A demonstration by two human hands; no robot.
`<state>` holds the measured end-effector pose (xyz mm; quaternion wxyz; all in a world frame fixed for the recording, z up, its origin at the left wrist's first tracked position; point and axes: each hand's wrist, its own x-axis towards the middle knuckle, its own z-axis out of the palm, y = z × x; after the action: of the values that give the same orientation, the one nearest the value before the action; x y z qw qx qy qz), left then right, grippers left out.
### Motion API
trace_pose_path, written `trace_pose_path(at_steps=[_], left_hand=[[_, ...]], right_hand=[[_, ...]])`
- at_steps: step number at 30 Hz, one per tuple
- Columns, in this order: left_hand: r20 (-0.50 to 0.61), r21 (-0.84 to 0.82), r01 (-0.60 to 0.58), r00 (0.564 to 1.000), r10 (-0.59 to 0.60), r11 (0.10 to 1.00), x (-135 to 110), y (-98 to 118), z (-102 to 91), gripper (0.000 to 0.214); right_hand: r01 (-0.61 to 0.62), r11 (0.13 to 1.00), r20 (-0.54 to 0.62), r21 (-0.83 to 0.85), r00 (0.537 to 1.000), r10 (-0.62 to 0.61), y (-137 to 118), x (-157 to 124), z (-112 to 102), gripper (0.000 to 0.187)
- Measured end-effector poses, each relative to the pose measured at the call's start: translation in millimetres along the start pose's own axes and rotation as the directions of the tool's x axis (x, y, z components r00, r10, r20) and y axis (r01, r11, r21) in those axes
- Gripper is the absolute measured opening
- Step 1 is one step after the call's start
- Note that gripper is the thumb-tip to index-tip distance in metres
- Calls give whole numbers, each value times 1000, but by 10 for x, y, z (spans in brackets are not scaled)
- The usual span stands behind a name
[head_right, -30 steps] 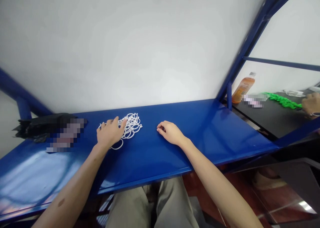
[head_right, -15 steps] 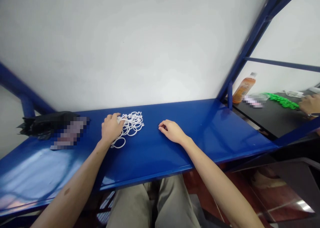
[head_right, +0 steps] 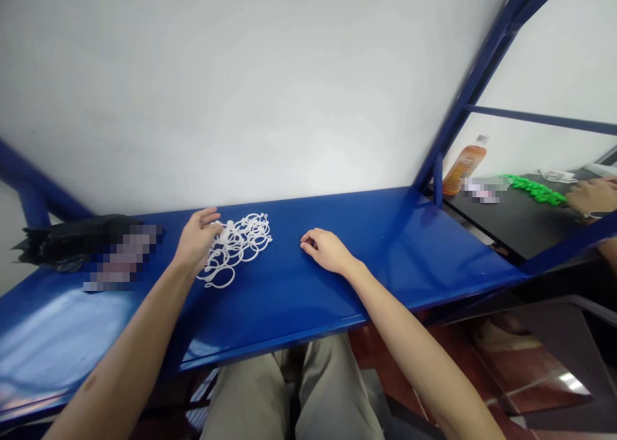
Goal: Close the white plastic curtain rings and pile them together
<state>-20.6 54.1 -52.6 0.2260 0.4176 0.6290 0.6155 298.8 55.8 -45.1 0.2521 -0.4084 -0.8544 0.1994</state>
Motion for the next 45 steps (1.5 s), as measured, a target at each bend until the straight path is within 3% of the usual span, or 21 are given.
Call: trace_pose_path(at_steps=[3,6,9,11,14,21,27,29,31,33,35,38,45], left_hand=[[13,-63,43,999,-43,997,7,31,9,48],[26,189,-136,991,133,973,-56,83,17,41],[263,562,-379,925,275,735,-191,91,67,51],[430,678,-452,883,187,579,-282,61,118,60],[514,740,-477,856,57,474,-352,3,170,69],[515,766,-465,857,9,444,-316,-22,171,83],[426,776,-479,878,219,410,-371,52,209,69],[413,761,-504,862,294,409,-391,100,215,65],[455,719,-561,826,332,411,-415,135,226,60],[543,657,-634,773,328,408,-445,142,245,53],[627,602,-687,722,292,408,-478,125,267,48],[671,575,-702,698,250,420,-512,87,288,47],[649,554,-719,689,324,420,-528,111,267,44]], right_hand=[[0,1000,-3,-4,1000,0,1,6,1,12],[2,1000,-2,-6,1000,-2,2,5,1,12],[0,1000,-4,-2,1000,0,5,-3,0,13],[3,1000,-7,1,1000,-3,10,-7,2,13],[12,1000,-8,-1,1000,-12,23,-10,8,14],[15,1000,-16,-16,1000,-15,45,-9,33,14],[10,992,-65,-127,998,-18,58,-20,38,19],[-31,973,-125,-229,992,3,56,-30,38,30],[-96,945,-165,-313,985,45,52,-42,52,53],[-163,921,-118,-353,985,129,48,-53,84,78],[-205,907,-9,-369,976,217,45,-60,125,91],[-225,900,77,-374,959,271,49,-58,173,94],[-218,900,54,-377,965,257,39,-55,161,90]])
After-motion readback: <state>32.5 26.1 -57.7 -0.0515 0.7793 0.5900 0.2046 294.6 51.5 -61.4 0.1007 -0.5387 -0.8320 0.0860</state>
